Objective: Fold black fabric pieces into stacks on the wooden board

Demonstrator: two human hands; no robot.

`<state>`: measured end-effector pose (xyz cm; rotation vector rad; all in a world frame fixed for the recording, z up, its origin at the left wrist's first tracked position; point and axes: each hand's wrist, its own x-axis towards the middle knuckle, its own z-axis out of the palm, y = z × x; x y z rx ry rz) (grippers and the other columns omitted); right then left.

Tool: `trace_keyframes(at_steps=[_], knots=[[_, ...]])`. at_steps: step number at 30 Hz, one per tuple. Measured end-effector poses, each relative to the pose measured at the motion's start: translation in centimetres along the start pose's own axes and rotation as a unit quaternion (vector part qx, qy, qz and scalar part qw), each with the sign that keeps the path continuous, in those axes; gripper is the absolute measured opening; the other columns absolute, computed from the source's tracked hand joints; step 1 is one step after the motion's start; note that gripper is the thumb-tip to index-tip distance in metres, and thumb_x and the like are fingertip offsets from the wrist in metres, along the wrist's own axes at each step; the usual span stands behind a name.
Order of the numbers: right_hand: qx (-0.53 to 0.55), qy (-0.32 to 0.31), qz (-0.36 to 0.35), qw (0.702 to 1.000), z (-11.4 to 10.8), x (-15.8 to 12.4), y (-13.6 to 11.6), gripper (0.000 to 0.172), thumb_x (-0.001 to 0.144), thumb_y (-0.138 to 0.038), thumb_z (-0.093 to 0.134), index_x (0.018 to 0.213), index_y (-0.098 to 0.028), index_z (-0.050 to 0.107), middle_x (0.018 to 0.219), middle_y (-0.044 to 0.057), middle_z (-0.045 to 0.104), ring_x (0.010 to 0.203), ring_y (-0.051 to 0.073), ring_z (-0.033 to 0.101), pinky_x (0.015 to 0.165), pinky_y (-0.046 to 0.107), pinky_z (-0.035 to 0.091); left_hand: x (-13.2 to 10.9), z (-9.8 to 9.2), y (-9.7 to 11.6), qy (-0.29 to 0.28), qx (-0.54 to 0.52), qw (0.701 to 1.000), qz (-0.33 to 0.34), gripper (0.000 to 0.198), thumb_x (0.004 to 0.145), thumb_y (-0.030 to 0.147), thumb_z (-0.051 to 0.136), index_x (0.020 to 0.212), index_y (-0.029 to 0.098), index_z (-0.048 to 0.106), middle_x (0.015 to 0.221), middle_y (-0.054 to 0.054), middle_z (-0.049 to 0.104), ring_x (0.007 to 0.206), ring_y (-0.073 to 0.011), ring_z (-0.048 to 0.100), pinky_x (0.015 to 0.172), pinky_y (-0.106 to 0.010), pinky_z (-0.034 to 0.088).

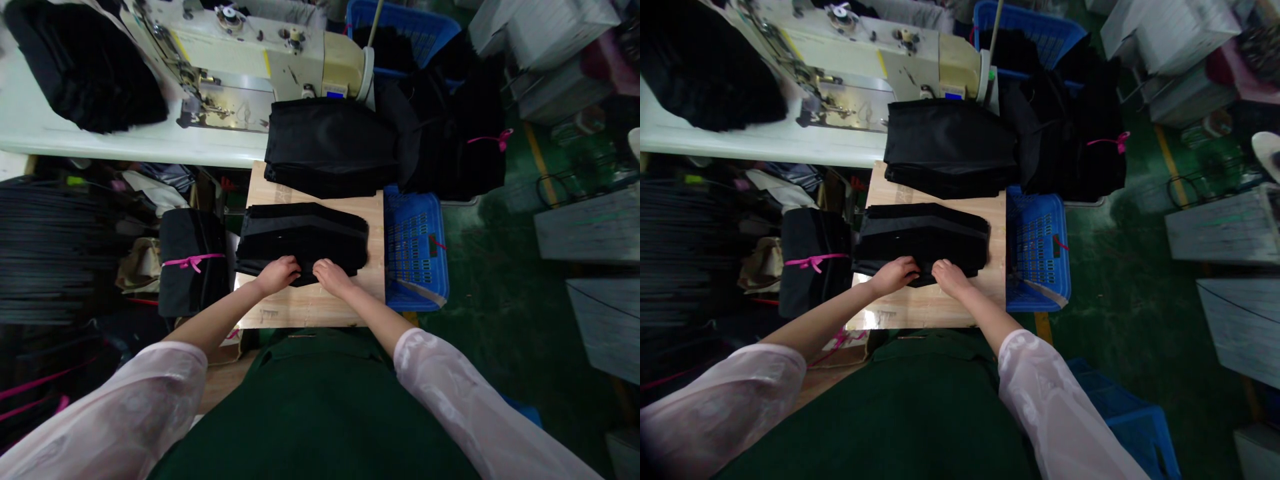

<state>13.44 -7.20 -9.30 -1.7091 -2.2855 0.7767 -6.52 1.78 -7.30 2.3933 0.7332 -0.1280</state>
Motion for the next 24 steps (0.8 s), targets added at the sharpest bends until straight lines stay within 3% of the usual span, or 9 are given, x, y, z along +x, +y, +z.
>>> trace_keyframes(at_steps=[8,17,21,24], knots=[[0.041,0.052,0.091,0.994,0.0,-0.5,-1.2,0.021,0.094,-0.011,0.046,0.108,-0.015,0.06,0.108,0.01,0.06,0.1,0.02,0.053,0.087,0.033,0.045,0.9,-0.7,-0.5,-0.029,-0.011,1.0,0.002,0.024,0.091,0.018,0.045,0.095,0.015,0.069,0.093,-0.009,0.064,0.089,-0.0196,0.061,0.081,-0.029,0.049],[-0.003,0.024,0.065,0.998,-0.6,-0.4,-1.6,0.024,0.093,-0.013,0.047,0.106,-0.018,0.067,0.112,0.009,0.06,0.103,0.022,0.052,0.086,0.034,0.046,1.2,-1.0,-0.5,-0.026,-0.04,0.999,0.004,0.026,0.089,0.016,0.044,0.091,0.015,0.07,0.092,-0.008,0.064,0.087,-0.0182,0.062,0.081,-0.027,0.048],[-0.026,0.033,0.049,0.998,-0.3,-0.9,-1.8,0.024,0.091,-0.027,0.057,0.113,-0.017,0.065,0.119,0.011,0.057,0.108,0.023,0.049,0.089,0.036,0.043,1.1,-0.4,0.0,-0.003,-0.026,0.999,-0.029,0.026,0.091,0.023,0.046,0.086,0.015,0.071,0.088,-0.008,0.064,0.085,-0.0181,0.061,0.077,-0.027,0.048],[-0.065,0.033,0.04,0.997,0.1,-1.0,-1.8,0.022,0.091,-0.024,0.059,0.111,-0.018,0.066,0.12,0.01,0.057,0.108,0.023,0.048,0.087,0.036,0.041,1.2,0.4,0.4,0.02,-0.008,0.997,-0.073,0.022,0.088,0.029,0.053,0.082,0.017,0.071,0.085,-0.007,0.064,0.084,-0.0189,0.061,0.073,-0.027,0.048]])
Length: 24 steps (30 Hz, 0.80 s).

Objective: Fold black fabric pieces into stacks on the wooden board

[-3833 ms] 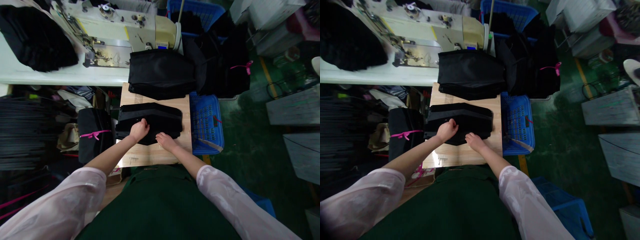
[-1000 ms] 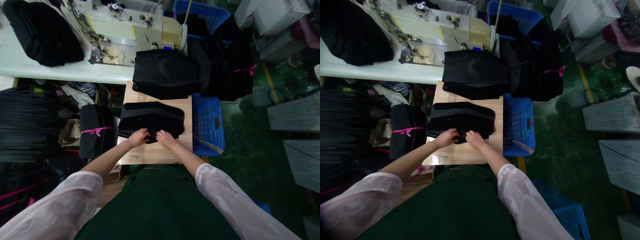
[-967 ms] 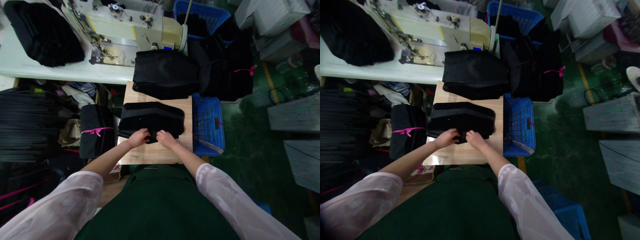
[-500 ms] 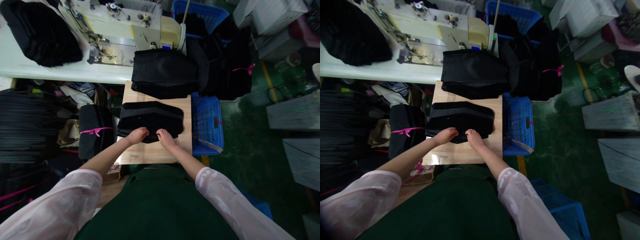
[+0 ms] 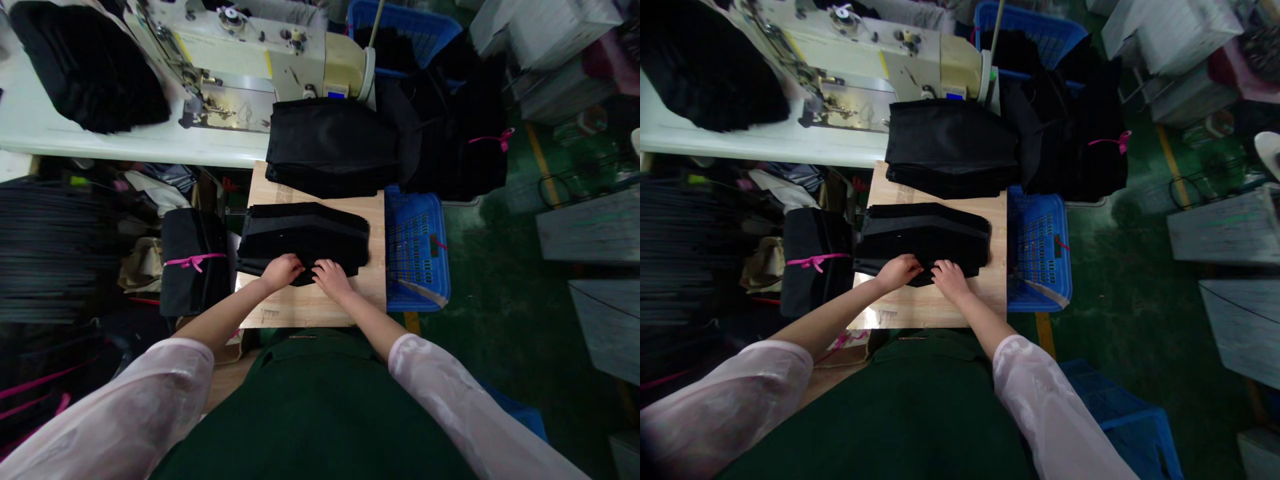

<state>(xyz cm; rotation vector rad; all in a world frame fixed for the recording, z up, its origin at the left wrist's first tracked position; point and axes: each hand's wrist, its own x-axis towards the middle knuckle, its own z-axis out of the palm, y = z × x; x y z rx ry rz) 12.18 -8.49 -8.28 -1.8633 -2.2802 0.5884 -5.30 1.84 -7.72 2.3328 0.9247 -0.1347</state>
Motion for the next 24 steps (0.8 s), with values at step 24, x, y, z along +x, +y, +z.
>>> trace_keyframes(at_steps=[24], knots=[[0.001,0.045,0.068,0.997,-1.9,1.1,0.1,0.023,0.1,-0.026,0.042,0.106,-0.018,0.063,0.093,0.007,0.069,0.088,0.018,0.06,0.079,0.029,0.039,0.7,-3.0,-0.9,0.015,-0.05,0.996,0.07,0.023,0.088,0.029,0.05,0.099,0.018,0.067,0.1,-0.007,0.07,0.097,-0.0211,0.064,0.089,-0.032,0.049]])
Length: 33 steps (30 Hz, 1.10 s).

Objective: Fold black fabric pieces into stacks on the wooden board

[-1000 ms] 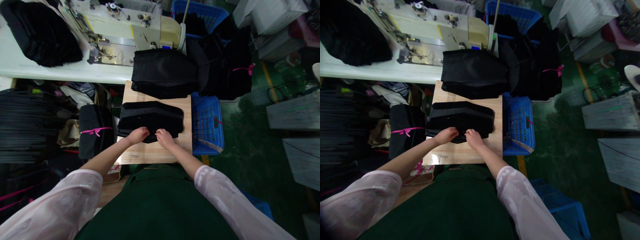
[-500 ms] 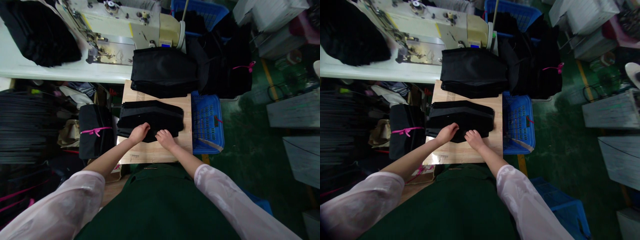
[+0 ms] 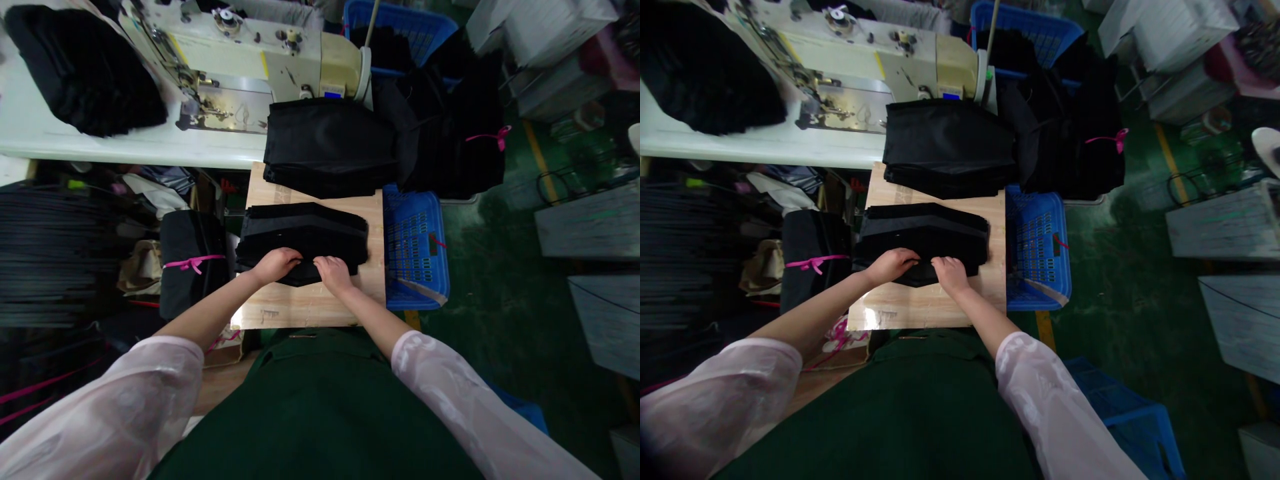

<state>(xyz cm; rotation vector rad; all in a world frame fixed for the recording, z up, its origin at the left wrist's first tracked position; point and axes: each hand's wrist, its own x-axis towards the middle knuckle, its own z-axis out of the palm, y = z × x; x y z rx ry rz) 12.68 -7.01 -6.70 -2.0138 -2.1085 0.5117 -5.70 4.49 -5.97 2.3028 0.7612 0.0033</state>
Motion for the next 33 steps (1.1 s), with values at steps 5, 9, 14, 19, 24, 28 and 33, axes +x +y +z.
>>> trace_keyframes(at_steps=[5,9,14,19,24,28,33], knots=[[-0.005,0.074,-0.089,0.993,-0.4,-1.3,-0.2,0.025,0.1,-0.022,0.039,0.115,-0.018,0.059,0.116,0.009,0.062,0.104,0.019,0.053,0.091,0.034,0.036,1.6,-2.0,0.3,0.05,0.023,0.998,-0.005,0.03,0.093,0.031,0.043,0.106,0.018,0.067,0.102,-0.007,0.071,0.094,-0.02,0.065,0.085,-0.032,0.05],[-0.035,-0.017,-0.13,0.991,0.2,-1.6,-0.4,0.019,0.098,-0.025,0.045,0.103,-0.018,0.063,0.106,0.007,0.063,0.098,0.02,0.052,0.083,0.033,0.04,3.1,-3.1,1.7,0.074,0.124,0.989,-0.033,0.024,0.091,0.027,0.049,0.097,0.015,0.068,0.097,-0.011,0.07,0.096,-0.0247,0.062,0.086,-0.037,0.049],[-0.081,-0.093,-0.15,0.981,1.8,-1.0,-0.1,0.014,0.094,-0.02,0.051,0.097,-0.014,0.064,0.11,0.011,0.06,0.102,0.022,0.049,0.08,0.032,0.044,3.9,-2.2,4.2,0.044,0.238,0.96,-0.138,0.022,0.09,0.023,0.048,0.102,0.012,0.062,0.099,-0.017,0.067,0.095,-0.0303,0.063,0.072,-0.037,0.049],[-0.11,-0.108,-0.218,0.964,2.4,-0.8,0.2,0.021,0.093,-0.009,0.043,0.098,-0.011,0.063,0.112,0.013,0.06,0.101,0.024,0.049,0.074,0.033,0.046,2.9,-0.7,4.5,0.011,0.21,0.948,-0.237,0.034,0.095,0.034,0.038,0.102,0.01,0.062,0.081,-0.015,0.069,0.076,-0.0298,0.067,0.061,-0.034,0.046],[-0.101,-0.114,-0.213,0.965,2.3,-0.7,0.1,0.024,0.093,-0.008,0.04,0.097,-0.012,0.063,0.107,0.014,0.06,0.099,0.024,0.049,0.072,0.033,0.047,0.7,0.4,2.1,0.0,0.125,0.968,-0.217,0.044,0.094,0.045,0.039,0.077,0.015,0.067,0.072,-0.011,0.067,0.072,-0.0246,0.066,0.062,-0.03,0.045],[-0.063,-0.118,-0.148,0.98,2.2,-0.3,0.2,0.02,0.092,-0.01,0.043,0.094,-0.013,0.063,0.103,0.013,0.059,0.099,0.024,0.048,0.072,0.032,0.049,-1.3,1.1,-0.3,-0.029,0.0,0.998,-0.048,0.021,0.088,0.031,0.052,0.085,0.017,0.068,0.084,-0.006,0.065,0.079,-0.0175,0.063,0.072,-0.026,0.048],[0.034,-0.1,-0.071,0.992,2.0,0.4,0.5,0.019,0.091,-0.01,0.046,0.083,-0.015,0.063,0.095,0.008,0.059,0.094,0.019,0.05,0.081,0.028,0.046,-2.8,2.0,-1.0,-0.05,0.03,0.998,0.022,0.019,0.079,0.019,0.062,0.097,0.018,0.069,0.103,-0.009,0.059,0.097,-0.0213,0.058,0.084,-0.031,0.048]])
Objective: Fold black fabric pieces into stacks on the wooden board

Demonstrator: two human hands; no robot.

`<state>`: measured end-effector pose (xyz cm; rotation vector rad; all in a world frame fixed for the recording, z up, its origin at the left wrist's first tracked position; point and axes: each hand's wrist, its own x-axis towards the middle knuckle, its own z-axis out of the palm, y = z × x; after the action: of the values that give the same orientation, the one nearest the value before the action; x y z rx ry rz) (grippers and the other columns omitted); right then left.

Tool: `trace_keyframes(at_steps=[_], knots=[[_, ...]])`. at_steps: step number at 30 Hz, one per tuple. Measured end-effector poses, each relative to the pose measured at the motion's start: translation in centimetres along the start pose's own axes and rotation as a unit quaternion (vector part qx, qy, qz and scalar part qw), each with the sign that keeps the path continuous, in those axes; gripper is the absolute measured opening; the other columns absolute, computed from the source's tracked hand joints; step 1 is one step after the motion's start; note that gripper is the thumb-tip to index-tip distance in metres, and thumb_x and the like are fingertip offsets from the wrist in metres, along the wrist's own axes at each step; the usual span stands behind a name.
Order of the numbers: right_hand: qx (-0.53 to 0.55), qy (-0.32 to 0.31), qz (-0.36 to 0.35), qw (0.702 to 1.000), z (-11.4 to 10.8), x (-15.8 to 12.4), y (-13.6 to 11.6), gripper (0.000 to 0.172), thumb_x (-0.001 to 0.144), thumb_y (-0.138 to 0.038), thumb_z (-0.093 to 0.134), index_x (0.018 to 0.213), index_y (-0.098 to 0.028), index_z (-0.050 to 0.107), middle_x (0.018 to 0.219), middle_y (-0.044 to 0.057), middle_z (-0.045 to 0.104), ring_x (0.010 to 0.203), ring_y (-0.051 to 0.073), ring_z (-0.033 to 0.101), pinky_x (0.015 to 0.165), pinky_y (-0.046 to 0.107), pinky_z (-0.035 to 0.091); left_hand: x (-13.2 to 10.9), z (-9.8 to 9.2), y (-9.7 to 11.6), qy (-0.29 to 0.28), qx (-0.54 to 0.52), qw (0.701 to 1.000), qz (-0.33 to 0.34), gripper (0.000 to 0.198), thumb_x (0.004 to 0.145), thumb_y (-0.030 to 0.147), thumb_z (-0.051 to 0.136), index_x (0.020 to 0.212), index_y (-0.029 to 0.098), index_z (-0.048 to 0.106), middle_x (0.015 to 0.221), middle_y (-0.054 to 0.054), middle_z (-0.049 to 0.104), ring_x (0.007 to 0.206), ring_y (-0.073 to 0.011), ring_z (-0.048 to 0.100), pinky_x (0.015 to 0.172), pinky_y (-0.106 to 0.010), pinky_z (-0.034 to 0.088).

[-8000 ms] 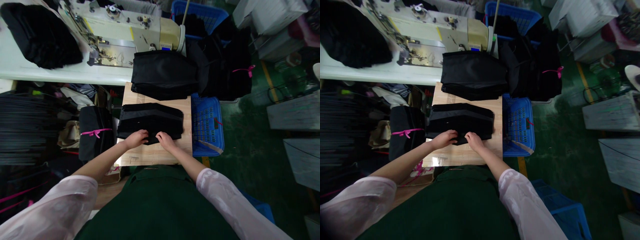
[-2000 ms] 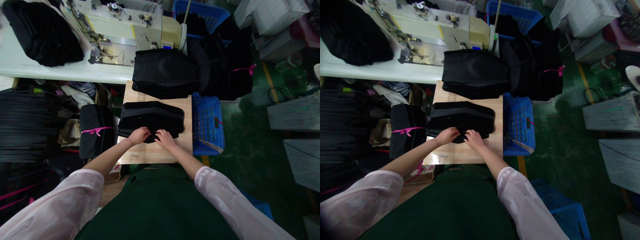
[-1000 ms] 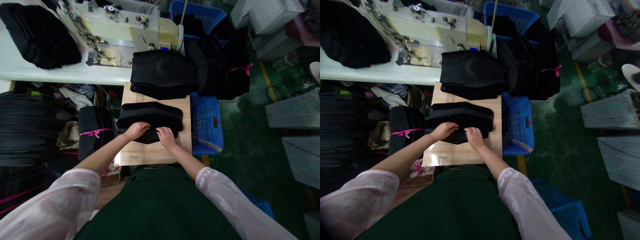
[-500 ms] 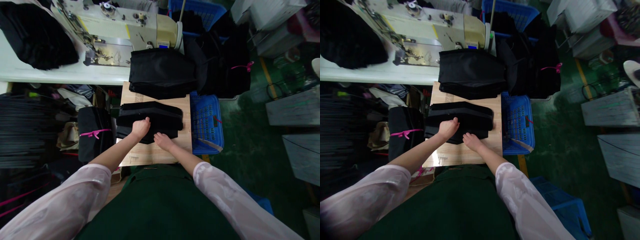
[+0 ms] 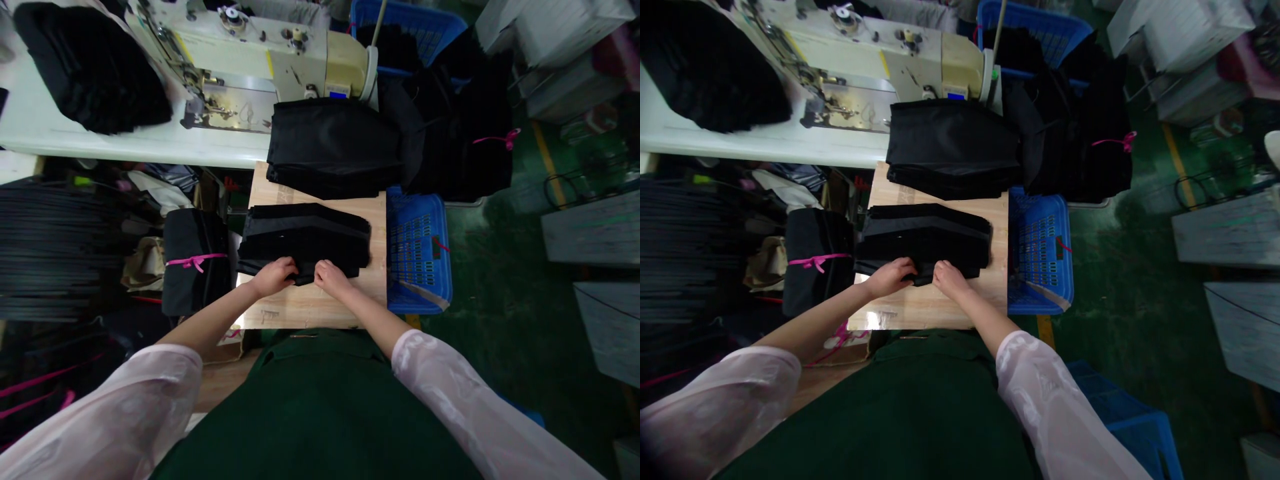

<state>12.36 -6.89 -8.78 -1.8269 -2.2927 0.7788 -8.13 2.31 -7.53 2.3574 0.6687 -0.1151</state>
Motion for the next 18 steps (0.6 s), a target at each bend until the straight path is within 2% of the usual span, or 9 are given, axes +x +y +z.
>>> trace_keyframes(at_steps=[5,8,11,15,18], knots=[[0.024,0.023,0.031,0.999,-0.4,-0.6,-0.1,0.017,0.091,-0.01,0.047,0.086,-0.013,0.063,0.096,0.009,0.06,0.091,0.018,0.052,0.084,0.029,0.043,0.6,0.4,0.3,0.019,0.019,1.0,-0.016,0.019,0.089,0.019,0.05,0.092,0.017,0.069,0.095,-0.009,0.06,0.09,-0.0201,0.059,0.081,-0.031,0.048],[-0.018,0.032,-0.045,0.998,-0.5,-1.5,-0.5,0.016,0.094,-0.018,0.046,0.094,-0.014,0.062,0.101,0.01,0.06,0.094,0.02,0.051,0.084,0.032,0.042,1.2,0.2,-0.1,0.012,-0.008,1.0,-0.02,0.024,0.091,0.019,0.045,0.092,0.016,0.069,0.09,-0.009,0.061,0.087,-0.0192,0.06,0.08,-0.029,0.048],[-0.086,-0.006,-0.119,0.989,-0.2,-1.9,-1.2,0.015,0.093,-0.02,0.048,0.097,-0.014,0.062,0.101,0.011,0.06,0.094,0.023,0.05,0.08,0.035,0.042,1.6,-0.1,-0.4,0.0,-0.018,1.0,-0.02,0.024,0.091,0.018,0.045,0.09,0.016,0.069,0.089,-0.008,0.062,0.086,-0.0188,0.061,0.081,-0.029,0.048],[-0.124,-0.039,-0.091,0.987,0.4,-1.0,-2.0,0.018,0.091,-0.01,0.046,0.094,-0.012,0.063,0.099,0.013,0.062,0.096,0.024,0.051,0.079,0.035,0.043,1.6,-0.6,-0.1,-0.009,-0.022,0.999,-0.027,0.024,0.09,0.017,0.045,0.089,0.015,0.069,0.09,-0.009,0.063,0.088,-0.0199,0.061,0.083,-0.03,0.048],[-0.065,-0.031,-0.018,0.997,0.3,0.1,-1.7,0.014,0.089,-0.013,0.049,0.09,-0.014,0.063,0.097,0.011,0.064,0.094,0.022,0.054,0.081,0.032,0.044,0.9,-1.0,0.3,-0.019,-0.023,0.999,-0.024,0.02,0.088,0.026,0.052,0.089,0.015,0.069,0.093,-0.009,0.062,0.089,-0.0206,0.061,0.081,-0.03,0.048]])
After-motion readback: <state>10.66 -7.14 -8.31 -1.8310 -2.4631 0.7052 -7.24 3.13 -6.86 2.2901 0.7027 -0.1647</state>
